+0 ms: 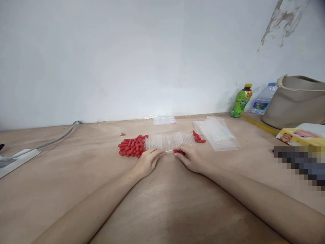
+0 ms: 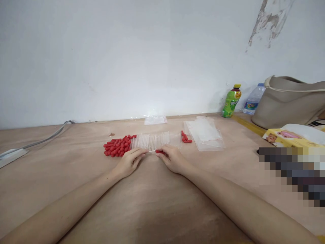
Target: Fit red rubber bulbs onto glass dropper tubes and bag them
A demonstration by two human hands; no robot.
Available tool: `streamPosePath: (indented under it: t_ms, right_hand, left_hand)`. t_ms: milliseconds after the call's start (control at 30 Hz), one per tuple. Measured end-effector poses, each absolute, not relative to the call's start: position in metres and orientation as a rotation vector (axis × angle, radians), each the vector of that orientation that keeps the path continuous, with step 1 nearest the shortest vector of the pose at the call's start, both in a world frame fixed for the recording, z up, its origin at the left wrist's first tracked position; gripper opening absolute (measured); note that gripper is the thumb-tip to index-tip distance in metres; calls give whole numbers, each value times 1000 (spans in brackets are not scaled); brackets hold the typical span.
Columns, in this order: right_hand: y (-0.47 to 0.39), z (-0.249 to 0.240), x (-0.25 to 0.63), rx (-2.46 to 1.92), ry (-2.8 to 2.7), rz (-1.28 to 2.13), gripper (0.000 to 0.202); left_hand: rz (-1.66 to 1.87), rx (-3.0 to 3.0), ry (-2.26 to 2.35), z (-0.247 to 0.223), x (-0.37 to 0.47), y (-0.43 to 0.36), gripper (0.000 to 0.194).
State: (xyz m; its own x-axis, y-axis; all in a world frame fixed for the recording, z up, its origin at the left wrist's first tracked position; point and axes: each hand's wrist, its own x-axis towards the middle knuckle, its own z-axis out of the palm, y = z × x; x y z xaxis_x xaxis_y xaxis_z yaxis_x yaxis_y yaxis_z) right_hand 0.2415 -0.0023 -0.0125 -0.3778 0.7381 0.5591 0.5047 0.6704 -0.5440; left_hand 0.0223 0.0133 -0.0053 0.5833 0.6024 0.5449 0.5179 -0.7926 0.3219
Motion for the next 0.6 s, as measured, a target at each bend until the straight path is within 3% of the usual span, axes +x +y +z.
streamPosePath:
  t_ms: [600]
  right_hand:
    - [-5, -11, 244, -885, -2145, 267, 18]
  left_hand:
    - [917, 2851, 732, -12, 17, 18, 42]
